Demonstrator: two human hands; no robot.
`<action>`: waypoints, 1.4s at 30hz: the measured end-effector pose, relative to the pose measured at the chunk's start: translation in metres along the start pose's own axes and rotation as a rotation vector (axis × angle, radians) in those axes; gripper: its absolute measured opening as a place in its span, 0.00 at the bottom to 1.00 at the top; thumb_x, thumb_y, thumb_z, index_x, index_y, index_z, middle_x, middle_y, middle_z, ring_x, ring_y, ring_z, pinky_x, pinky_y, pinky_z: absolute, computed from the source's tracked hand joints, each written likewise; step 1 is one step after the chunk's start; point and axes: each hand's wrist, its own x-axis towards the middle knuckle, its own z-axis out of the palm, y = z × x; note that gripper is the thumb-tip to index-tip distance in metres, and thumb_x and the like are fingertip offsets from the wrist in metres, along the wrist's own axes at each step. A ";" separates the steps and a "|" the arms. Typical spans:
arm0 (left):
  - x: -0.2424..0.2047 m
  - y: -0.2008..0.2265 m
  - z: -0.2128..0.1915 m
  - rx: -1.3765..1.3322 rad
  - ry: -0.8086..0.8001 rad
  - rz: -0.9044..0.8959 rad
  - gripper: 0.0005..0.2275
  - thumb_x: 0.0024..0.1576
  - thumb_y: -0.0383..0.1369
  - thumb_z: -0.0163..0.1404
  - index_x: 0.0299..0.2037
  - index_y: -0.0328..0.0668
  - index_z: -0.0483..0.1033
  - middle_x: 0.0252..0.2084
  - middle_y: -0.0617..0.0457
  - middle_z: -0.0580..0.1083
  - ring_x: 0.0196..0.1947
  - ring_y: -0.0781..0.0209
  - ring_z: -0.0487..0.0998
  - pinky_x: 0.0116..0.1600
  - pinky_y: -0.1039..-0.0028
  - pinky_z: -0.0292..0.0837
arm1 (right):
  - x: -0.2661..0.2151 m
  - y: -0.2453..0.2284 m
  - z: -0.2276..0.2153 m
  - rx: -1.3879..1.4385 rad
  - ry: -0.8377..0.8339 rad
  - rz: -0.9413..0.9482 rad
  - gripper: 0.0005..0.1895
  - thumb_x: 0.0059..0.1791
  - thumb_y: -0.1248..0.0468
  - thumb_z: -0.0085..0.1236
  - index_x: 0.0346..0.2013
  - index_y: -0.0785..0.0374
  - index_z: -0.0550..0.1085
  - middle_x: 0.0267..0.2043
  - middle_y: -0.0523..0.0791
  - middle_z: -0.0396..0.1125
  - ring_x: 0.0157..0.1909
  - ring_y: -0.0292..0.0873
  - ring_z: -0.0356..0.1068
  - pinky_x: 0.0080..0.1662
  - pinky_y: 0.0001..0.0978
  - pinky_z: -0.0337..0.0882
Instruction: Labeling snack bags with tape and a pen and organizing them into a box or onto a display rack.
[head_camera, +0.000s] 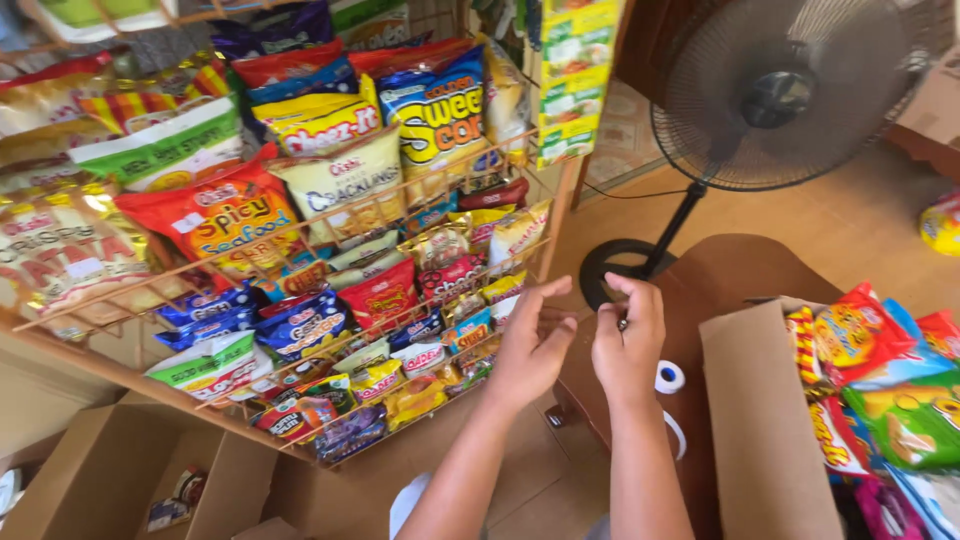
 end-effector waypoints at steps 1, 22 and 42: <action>0.000 -0.007 0.011 -0.006 -0.009 -0.002 0.21 0.59 0.19 0.49 0.63 0.40 0.67 0.59 0.49 0.71 0.47 0.65 0.78 0.47 0.75 0.75 | 0.002 0.001 -0.010 -0.008 0.007 0.002 0.15 0.50 0.75 0.50 0.50 0.65 0.73 0.48 0.49 0.68 0.45 0.46 0.73 0.49 0.33 0.72; 0.015 -0.123 0.276 -0.282 -0.477 -0.074 0.15 0.64 0.24 0.46 0.61 0.31 0.68 0.62 0.45 0.73 0.63 0.56 0.73 0.66 0.69 0.68 | 0.054 0.197 -0.266 -0.788 0.362 0.104 0.37 0.47 0.55 0.71 0.60 0.74 0.65 0.51 0.66 0.64 0.52 0.68 0.66 0.53 0.52 0.67; 0.022 -0.116 0.043 -0.344 -0.206 -0.123 0.28 0.63 0.39 0.52 0.70 0.36 0.59 0.66 0.46 0.67 0.62 0.61 0.70 0.66 0.70 0.67 | 0.003 0.087 -0.108 0.378 -0.057 0.521 0.21 0.52 0.64 0.59 0.59 0.66 0.70 0.45 0.41 0.71 0.45 0.34 0.68 0.47 0.28 0.68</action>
